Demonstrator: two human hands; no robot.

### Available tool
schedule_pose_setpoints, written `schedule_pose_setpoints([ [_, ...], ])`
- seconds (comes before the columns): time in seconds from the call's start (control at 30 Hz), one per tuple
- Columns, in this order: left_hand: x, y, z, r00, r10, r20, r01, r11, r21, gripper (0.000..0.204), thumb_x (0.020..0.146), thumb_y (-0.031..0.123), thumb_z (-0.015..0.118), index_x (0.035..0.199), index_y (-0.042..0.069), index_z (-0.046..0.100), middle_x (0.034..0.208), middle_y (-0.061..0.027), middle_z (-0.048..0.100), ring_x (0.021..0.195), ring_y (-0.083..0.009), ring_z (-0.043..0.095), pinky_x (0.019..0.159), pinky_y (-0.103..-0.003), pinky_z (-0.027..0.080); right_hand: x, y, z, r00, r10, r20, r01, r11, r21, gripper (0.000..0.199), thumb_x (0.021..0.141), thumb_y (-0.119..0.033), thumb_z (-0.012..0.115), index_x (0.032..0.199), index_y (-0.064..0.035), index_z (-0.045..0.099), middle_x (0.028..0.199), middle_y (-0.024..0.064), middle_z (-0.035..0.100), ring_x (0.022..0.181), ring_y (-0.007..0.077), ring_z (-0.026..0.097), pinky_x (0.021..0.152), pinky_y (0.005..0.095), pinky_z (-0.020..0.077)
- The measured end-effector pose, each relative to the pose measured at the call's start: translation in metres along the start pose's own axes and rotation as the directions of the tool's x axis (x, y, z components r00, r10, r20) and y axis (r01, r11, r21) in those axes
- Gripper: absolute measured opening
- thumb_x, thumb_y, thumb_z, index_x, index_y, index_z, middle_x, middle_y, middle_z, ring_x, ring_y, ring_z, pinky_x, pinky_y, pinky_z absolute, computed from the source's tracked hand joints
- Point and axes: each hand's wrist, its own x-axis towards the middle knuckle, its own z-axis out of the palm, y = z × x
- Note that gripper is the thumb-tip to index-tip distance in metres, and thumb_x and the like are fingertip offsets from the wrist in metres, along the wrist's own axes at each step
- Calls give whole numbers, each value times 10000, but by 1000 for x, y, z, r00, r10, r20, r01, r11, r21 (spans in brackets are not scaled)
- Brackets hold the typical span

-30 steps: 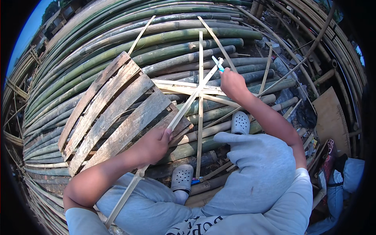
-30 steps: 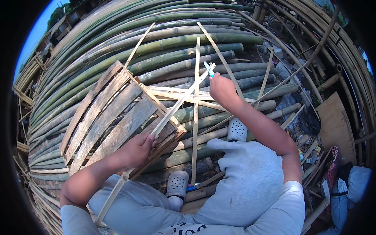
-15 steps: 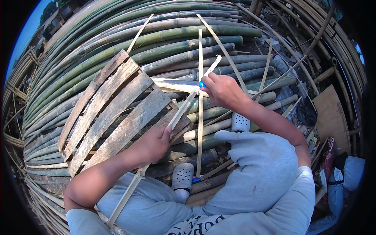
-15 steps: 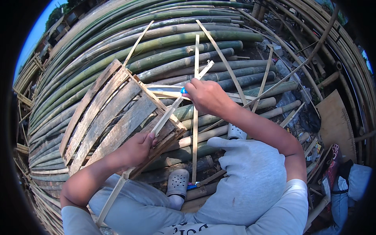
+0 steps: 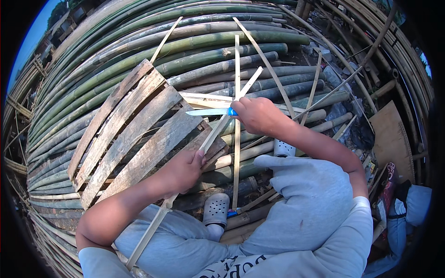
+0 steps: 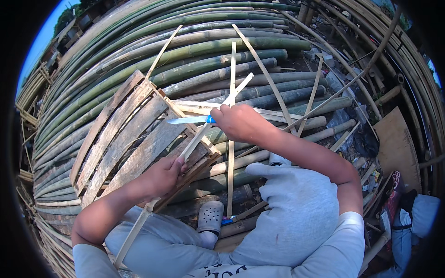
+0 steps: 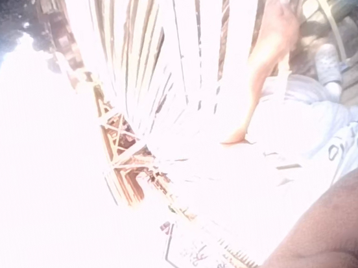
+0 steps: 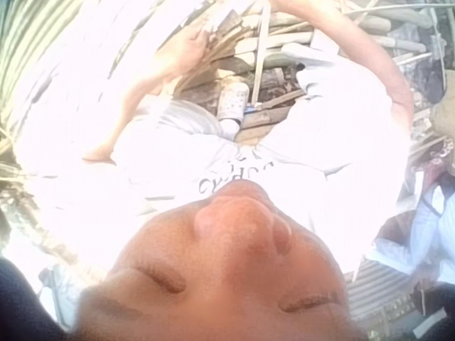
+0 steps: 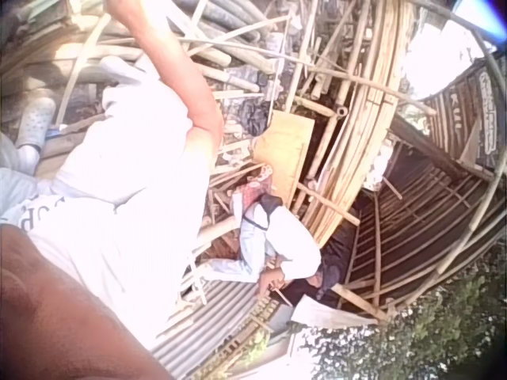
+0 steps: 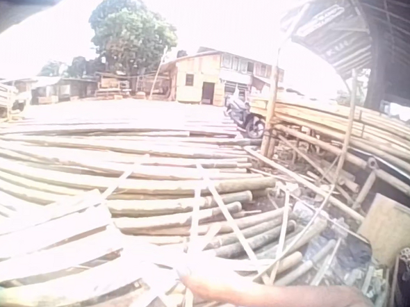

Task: Trimming and preparing thin strips of bamboo using a utility knife for manufacturing.

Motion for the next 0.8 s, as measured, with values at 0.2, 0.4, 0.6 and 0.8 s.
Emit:
schedule_pose_setpoints([
  [0.2, 6, -6, 1, 999, 35, 3, -35, 999, 5, 393, 1082, 395, 296, 884, 111, 483, 651, 15, 438, 446, -85, 379, 402, -264, 343, -24, 86, 24, 978, 162, -130, -170, 984, -56, 216, 988, -224, 504, 944, -13, 513, 743, 192, 630, 661, 381, 652, 570, 488, 502],
  [0.4, 22, -36, 3, 899, 418, -133, -361, 877, 317, 421, 1080, 388, 301, 927, 67, 526, 664, -8, 472, 457, -101, 403, 417, -284, 353, -6, 81, 22, 901, 427, -72, -428, 904, -2, 250, 1017, -216, 455, 936, 15, 505, 673, 226, 626, 672, 431, 633, 602, 528, 476],
  [0.6, -6, 8, 1, 997, -65, 39, 71, 981, -183, 378, 1078, 386, 318, 966, 83, 514, 648, 13, 415, 510, -81, 372, 440, -251, 319, -4, -2, -7, 972, 163, 169, -206, 939, 277, 161, 952, -110, 528, 948, 51, 514, 830, 262, 608, 803, 462, 600, 714, 553, 449],
  [0.8, 0, 0, -5, 981, -52, 188, 147, 830, -539, 369, 1067, 439, 340, 943, 120, 478, 656, 53, 356, 508, -57, 310, 435, -223, 271, -11, 6, 1, 971, 221, 94, -238, 936, 258, 170, 957, -135, 534, 933, 33, 547, 732, 253, 609, 742, 460, 604, 667, 553, 450],
])
